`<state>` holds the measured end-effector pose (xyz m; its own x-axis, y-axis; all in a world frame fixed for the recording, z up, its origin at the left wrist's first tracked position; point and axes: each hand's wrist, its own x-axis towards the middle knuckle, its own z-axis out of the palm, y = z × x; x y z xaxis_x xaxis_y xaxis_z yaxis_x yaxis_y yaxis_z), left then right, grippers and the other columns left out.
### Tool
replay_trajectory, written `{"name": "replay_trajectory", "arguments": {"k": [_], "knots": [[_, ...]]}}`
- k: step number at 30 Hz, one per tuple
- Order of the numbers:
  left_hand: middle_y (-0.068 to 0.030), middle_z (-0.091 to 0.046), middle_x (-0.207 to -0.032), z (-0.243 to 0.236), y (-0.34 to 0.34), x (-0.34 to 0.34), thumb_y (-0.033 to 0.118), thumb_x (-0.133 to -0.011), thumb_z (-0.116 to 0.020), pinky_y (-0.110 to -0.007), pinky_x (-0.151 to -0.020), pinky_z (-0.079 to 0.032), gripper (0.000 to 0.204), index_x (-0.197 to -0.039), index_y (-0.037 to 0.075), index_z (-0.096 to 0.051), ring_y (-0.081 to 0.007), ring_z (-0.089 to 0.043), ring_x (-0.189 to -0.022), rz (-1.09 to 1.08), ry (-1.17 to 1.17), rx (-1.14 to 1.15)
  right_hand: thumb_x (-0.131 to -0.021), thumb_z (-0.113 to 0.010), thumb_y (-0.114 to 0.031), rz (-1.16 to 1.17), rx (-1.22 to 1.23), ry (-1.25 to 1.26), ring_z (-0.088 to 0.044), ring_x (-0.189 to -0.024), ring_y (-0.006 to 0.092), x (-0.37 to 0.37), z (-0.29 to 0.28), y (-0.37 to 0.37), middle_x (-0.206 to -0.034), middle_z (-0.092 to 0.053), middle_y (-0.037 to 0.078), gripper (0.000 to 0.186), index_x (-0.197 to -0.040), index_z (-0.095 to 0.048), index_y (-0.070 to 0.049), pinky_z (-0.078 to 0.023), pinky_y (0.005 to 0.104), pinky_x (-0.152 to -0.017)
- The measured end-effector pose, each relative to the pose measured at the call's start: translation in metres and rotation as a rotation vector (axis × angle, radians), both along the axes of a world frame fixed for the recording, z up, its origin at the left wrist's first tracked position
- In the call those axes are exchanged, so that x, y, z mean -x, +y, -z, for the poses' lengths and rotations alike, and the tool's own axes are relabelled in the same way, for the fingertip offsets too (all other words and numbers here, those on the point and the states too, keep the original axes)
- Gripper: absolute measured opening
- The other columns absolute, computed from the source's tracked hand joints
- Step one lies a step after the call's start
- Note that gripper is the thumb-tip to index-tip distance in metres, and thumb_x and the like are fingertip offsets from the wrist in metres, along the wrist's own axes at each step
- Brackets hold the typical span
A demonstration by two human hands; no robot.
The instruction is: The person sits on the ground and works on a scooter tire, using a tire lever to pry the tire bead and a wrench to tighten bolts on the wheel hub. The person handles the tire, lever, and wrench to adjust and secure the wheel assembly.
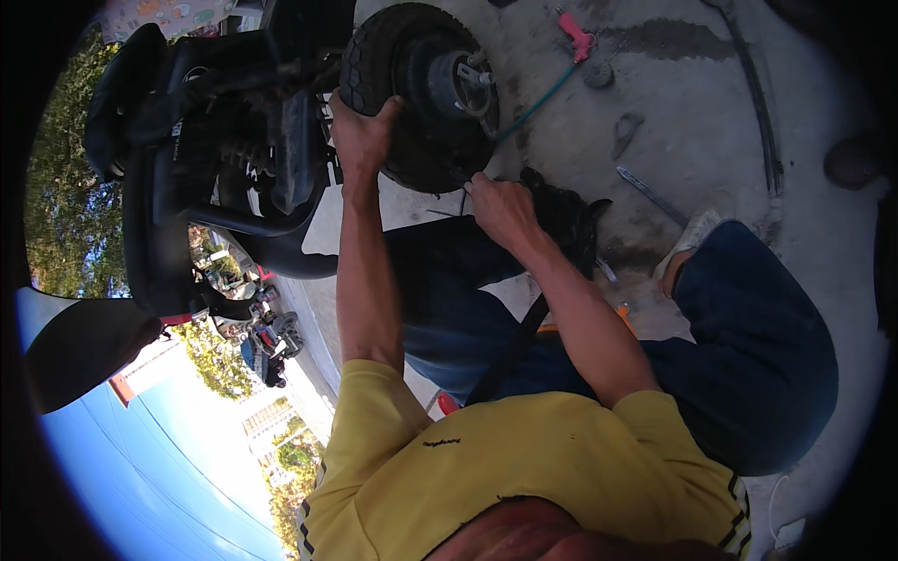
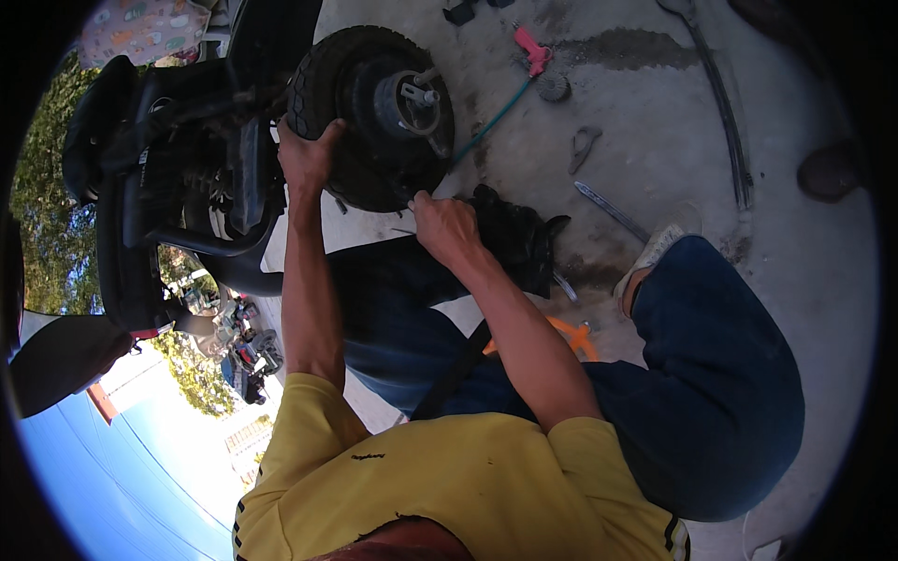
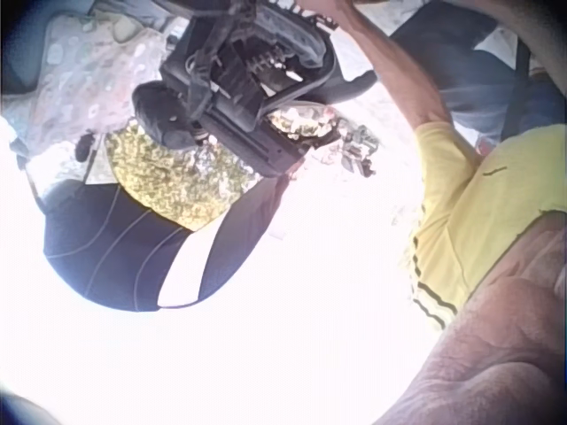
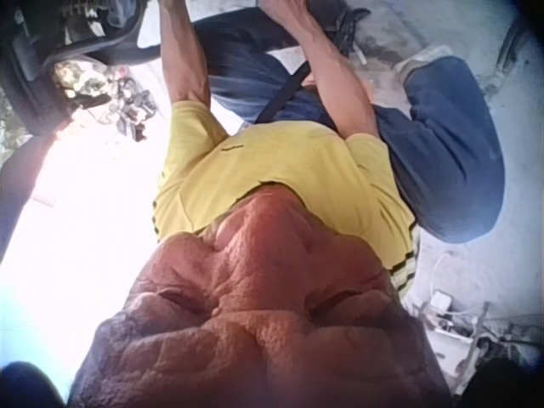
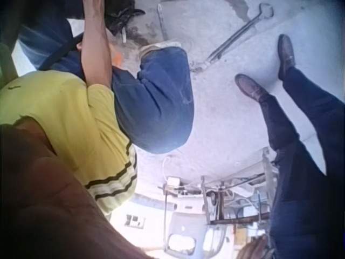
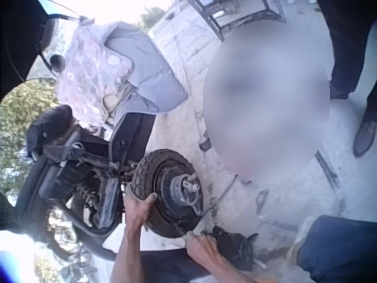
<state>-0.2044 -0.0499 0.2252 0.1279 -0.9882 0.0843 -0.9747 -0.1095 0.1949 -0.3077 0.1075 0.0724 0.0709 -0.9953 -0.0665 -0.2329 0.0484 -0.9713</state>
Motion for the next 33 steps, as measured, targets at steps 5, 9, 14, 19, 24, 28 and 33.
{"name": "replay_trajectory", "arguments": {"k": [5,9,14,19,24,28,33], "knots": [[-0.0376,-0.051,-0.143,-0.002,0.003,0.000,0.036,-0.080,-0.084,-0.045,-0.114,-0.042,0.098,-0.149,-0.014,-0.036,-0.0463,-0.054,-0.133,0.044,0.035,0.021,-0.101,-0.061,-0.023,-0.068,-0.089,0.103,-0.069,-0.098,0.0420,0.018,-0.017,-0.008,-0.105,-0.069,0.026,0.028,-0.111,-0.064,0.002,-0.055,0.0534,-0.080],[-0.0370,-0.036,-0.151,0.017,0.035,-0.002,0.035,-0.086,-0.082,-0.048,-0.119,-0.034,0.097,-0.152,-0.013,-0.029,-0.0471,-0.040,-0.142,0.123,0.034,0.153,-0.099,-0.064,-0.023,0.194,0.265,0.212,-0.062,-0.119,0.0415,-0.012,-0.017,-0.028,-0.128,-0.061,0.025,0.044,-0.133,-0.057,0.003,-0.053,0.0527,-0.093],[-0.0341,-0.034,-0.149,0.043,0.097,-0.010,0.034,-0.090,-0.079,-0.051,-0.119,-0.031,0.099,-0.155,-0.011,-0.020,-0.0488,-0.037,-0.140,0.020,0.015,0.197,-0.097,-0.064,-0.018,-0.117,0.096,0.272,-0.074,-0.086,0.0376,-0.021,0.008,-0.045,-0.113,-0.066,0.022,0.026,-0.113,-0.062,0.003,-0.060,0.0446,-0.071],[-0.0364,-0.047,-0.143,0.074,0.087,-0.014,0.039,-0.090,-0.079,-0.044,-0.112,-0.039,0.092,-0.147,-0.014,-0.030,-0.0440,-0.051,-0.131,-0.120,0.347,0.309,-0.101,-0.059,-0.023,-0.074,0.086,0.313,-0.074,-0.075,0.0386,-0.026,-0.019,-0.036,-0.084,-0.072,0.018,0.022,-0.101,-0.064,-0.002,-0.058,0.0493,-0.068],[-0.0381,-0.062,-0.126,0.048,0.061,-0.007,0.047,-0.087,-0.080,-0.046,-0.102,-0.048,0.098,-0.144,-0.017,-0.032,-0.0493,-0.063,-0.117,-0.148,0.133,0.225,-0.105,-0.054,-0.028,-0.087,-0.010,0.129,-0.074,-0.078,0.0425,-0.004,-0.042,-0.054,-0.077,-0.073,0.023,0.030,-0.098,-0.067,-0.001,-0.057,0.0532,-0.069],[-0.0371,-0.065,-0.117,0.025,0.035,0.001,0.045,-0.084,-0.081,-0.049,-0.096,-0.052,0.089,-0.138,-0.014,-0.041,-0.0504,-0.067,-0.109,-0.137,0.040,0.179,-0.105,-0.054,-0.027,-0.055,-0.005,0.056,-0.074,-0.078,0.0428,-0.005,-0.051,-0.063,-0.078,-0.073,0.024,0.030,-0.098,-0.068,-0.001,-0.057,0.0531,-0.069],[-0.0380,-0.065,-0.116,0.018,0.027,0.005,0.044,-0.084,-0.081,-0.049,-0.095,-0.052,0.086,-0.134,-0.014,-0.043,-0.0506,-0.067,-0.108,-0.110,0.021,0.174,-0.105,-0.055,-0.025,-0.035,-0.030,0.059,-0.074,-0.075,0.0404,-0.007,-0.051,-0.058,-0.076,-0.072,0.024,0.030,-0.097,-0.070,0.000,-0.058,0.0512,-0.067]]}}
